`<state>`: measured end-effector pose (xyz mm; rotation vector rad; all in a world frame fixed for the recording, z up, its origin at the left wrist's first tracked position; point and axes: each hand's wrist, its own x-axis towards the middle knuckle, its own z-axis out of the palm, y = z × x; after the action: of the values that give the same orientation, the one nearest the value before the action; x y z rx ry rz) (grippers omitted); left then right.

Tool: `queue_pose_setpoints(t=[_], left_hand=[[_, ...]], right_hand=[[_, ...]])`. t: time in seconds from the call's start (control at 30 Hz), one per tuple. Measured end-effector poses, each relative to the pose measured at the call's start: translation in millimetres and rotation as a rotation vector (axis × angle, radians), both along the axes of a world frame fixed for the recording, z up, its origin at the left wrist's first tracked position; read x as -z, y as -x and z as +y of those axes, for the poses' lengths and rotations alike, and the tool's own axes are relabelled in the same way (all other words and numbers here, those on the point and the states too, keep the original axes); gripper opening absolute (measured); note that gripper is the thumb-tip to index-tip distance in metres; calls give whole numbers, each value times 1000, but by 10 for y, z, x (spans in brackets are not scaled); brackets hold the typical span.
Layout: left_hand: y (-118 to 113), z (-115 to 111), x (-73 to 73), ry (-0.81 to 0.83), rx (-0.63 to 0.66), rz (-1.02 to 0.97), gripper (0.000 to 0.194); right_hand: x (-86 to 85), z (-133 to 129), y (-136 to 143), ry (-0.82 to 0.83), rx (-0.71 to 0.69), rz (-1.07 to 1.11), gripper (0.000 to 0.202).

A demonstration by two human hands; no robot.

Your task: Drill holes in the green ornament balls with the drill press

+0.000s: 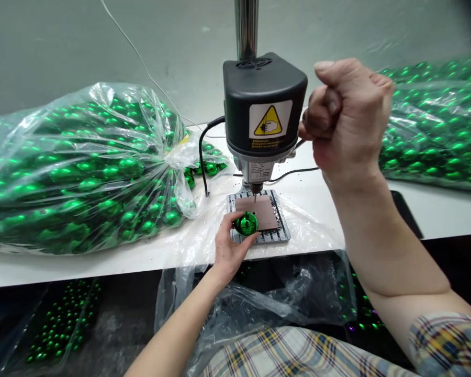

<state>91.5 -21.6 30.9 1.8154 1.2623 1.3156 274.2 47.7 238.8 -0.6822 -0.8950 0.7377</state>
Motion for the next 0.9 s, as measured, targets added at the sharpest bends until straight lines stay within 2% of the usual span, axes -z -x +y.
queue_pose_setpoints(t=[0.07,0.13,0.2,0.27,0.33,0.37,0.43,0.5,0.53,0.57,0.63,0.67,0.73,0.77,0.83,0.9], left_hand=[[50,-97,-59,-3,66,-12,41],[126,-226,-102,28,270,71,36],[214,-385,-103,88,538,309,35],[299,-543,-56,140,697,638,40],[378,-648,12,134,733,851,49],[420,-661,35,112,729,859,52],[514,-566,25,34,639,696,50],[630,-283,-74,-56,353,456,33],[694,-74,-150,-99,140,358,27],[759,172,-233,-119,-35,319,28],[878,717,-386,-123,-236,373,33],[925,988,-440,-91,-276,484,36],[984,1455,-483,52,-248,792,36],[996,1635,-472,92,-239,854,33],[997,1879,-412,151,-234,935,28],[985,1995,-345,178,-252,963,24]], right_hand=[[11,10,-10,-19,-14,7,53],[15,19,-20,-35,-24,14,51],[15,19,-27,-35,-26,19,49],[16,9,-30,-32,-29,11,48],[25,-9,-31,-42,-35,6,44],[33,-18,-32,-50,-42,2,43],[54,-29,-37,-63,-56,-9,41],[76,-30,-44,-80,-70,-25,41],[85,-28,-47,-90,-74,-33,41],[92,-24,-50,-98,-76,-35,41],[100,-19,-53,-104,-83,-34,41],[101,-18,-53,-103,-89,-32,42],[100,-20,-52,-102,-105,-25,43],[100,-23,-51,-104,-111,-22,43],[104,-30,-50,-111,-115,-23,44],[119,-32,-51,-121,-110,-41,43]])
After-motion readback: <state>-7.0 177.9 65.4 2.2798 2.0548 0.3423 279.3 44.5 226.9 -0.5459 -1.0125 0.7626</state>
